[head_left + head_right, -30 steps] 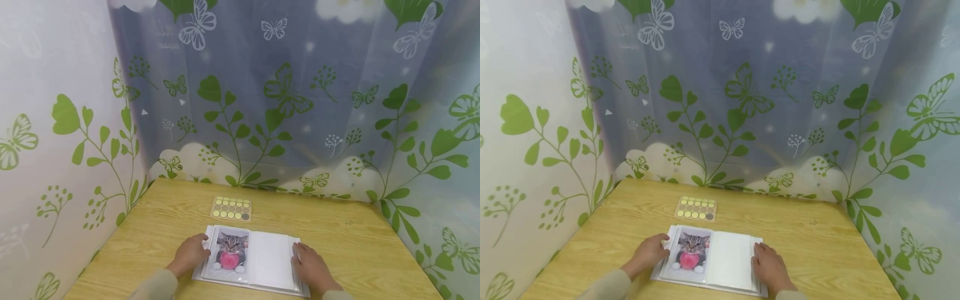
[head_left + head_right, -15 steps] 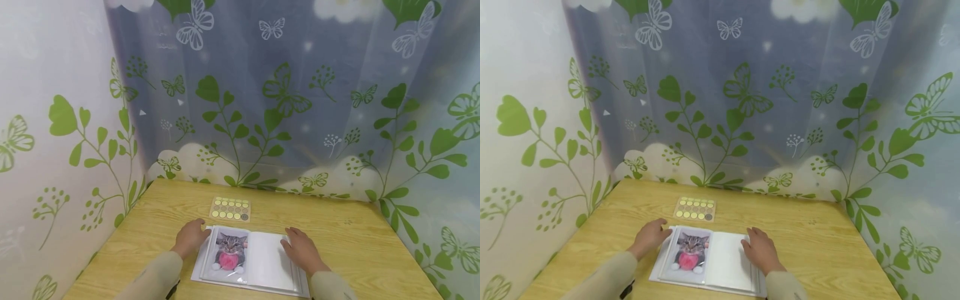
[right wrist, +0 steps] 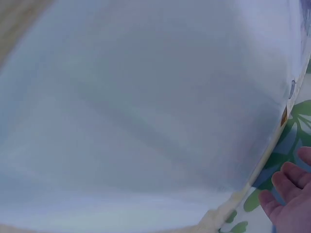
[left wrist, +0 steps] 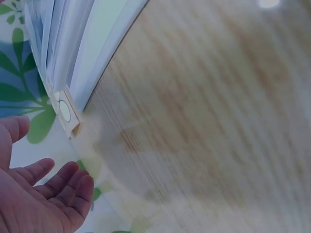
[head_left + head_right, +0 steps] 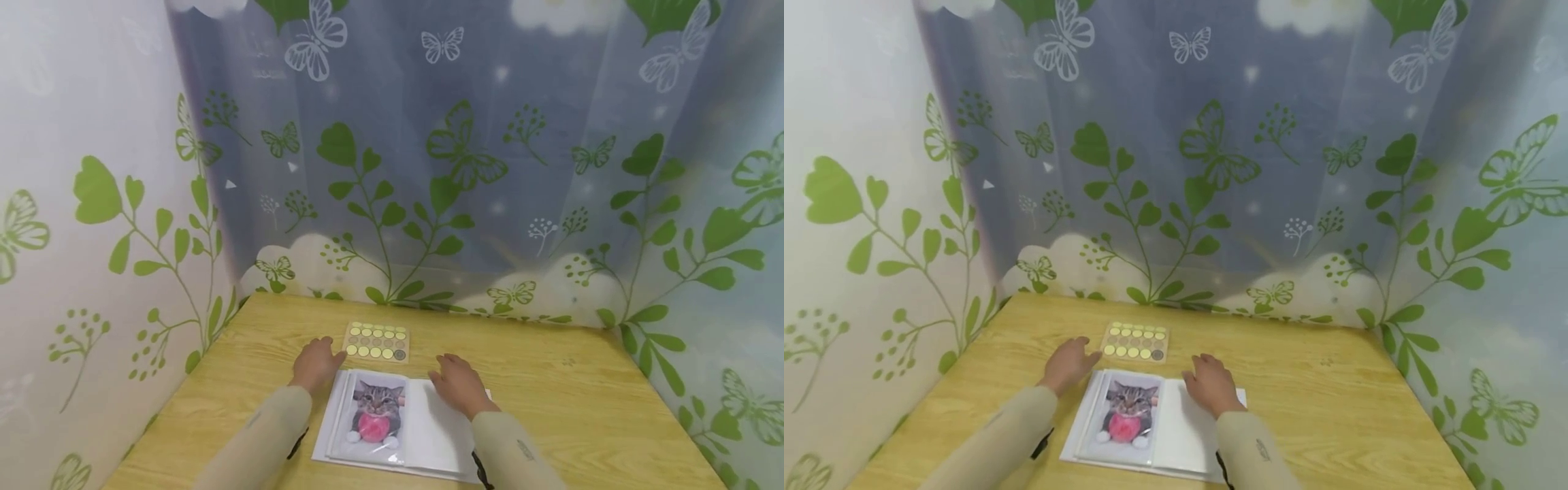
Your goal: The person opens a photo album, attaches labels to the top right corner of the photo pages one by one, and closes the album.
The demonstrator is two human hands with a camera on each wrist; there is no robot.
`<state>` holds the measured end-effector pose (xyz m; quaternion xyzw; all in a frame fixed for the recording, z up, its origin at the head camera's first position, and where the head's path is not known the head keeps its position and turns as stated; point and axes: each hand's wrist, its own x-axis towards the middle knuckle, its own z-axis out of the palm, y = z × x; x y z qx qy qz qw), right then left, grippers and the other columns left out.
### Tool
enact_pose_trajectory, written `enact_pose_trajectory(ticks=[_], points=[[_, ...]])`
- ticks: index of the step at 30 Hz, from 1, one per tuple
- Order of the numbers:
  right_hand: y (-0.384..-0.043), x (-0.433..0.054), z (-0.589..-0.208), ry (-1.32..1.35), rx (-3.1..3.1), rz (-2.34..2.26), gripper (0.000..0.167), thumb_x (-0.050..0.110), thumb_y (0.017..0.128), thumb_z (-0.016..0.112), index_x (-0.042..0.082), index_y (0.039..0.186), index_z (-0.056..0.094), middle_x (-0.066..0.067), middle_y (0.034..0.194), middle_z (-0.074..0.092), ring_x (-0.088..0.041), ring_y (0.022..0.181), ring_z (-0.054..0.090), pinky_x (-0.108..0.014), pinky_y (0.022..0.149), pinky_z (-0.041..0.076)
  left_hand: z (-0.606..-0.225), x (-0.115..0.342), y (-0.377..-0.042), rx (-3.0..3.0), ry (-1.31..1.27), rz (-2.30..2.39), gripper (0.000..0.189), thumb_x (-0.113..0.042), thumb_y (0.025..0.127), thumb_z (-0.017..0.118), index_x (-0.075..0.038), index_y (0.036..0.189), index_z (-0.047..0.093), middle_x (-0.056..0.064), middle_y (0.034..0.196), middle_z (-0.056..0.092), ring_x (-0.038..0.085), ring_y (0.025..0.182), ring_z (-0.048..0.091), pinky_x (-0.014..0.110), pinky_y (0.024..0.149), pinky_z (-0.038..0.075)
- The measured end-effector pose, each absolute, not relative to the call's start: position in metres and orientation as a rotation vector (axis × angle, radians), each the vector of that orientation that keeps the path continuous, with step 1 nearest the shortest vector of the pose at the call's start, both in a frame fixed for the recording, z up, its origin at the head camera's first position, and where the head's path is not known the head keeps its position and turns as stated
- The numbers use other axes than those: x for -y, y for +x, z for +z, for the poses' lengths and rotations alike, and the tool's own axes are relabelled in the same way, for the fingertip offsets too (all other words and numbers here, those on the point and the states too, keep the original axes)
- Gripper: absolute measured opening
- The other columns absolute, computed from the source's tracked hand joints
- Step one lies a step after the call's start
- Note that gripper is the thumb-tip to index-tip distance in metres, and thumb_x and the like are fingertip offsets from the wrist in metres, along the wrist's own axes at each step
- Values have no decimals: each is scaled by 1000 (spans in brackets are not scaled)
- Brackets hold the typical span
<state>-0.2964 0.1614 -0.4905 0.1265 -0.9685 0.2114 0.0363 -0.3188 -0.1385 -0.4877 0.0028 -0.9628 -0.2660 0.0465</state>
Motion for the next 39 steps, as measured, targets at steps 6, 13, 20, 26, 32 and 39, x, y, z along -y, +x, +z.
enact_pose_trajectory(ticks=[6,13,20,26,32,39], points=[[-315,-143,-497,406,2978,682,45,25,101,54,-7,133,56,-29,135,54,-46,125,50,-60,104,39,-491,135,-334,2959,33,-802,56,-32,98,60,11,133,52,34,129,53,50,120,50,61,98,44],[-327,-124,-507,452,3002,661,42,27,100,55,-5,128,59,-27,132,56,-45,124,51,-61,103,40,-501,129,-344,2972,86,-751,57,-33,97,60,12,131,53,36,127,52,51,119,49,63,97,44],[-336,-115,-513,452,3036,584,34,27,100,54,-1,115,65,-24,130,58,-43,125,50,-59,104,40,-511,122,-351,2947,92,-685,53,-35,95,62,13,119,61,34,116,56,48,109,53,62,91,47],[-337,-110,-513,374,3115,602,39,28,101,51,-3,122,63,-28,137,51,-45,130,44,-62,106,36,-505,116,-342,2962,97,-623,45,-34,94,65,11,99,68,29,102,57,44,101,54,59,86,49],[-335,-107,-508,329,3151,635,43,27,103,47,-5,130,59,-28,142,46,-45,135,38,-63,109,31,-503,112,-341,2995,106,-611,41,-32,93,66,7,101,70,28,104,55,43,102,53,58,88,47],[-334,-111,-505,334,3074,685,39,24,102,48,-5,121,64,-29,133,53,-48,126,47,-64,103,38,-503,109,-345,2964,118,-614,39,-31,95,64,5,110,68,22,105,58,39,104,53,58,94,44]])
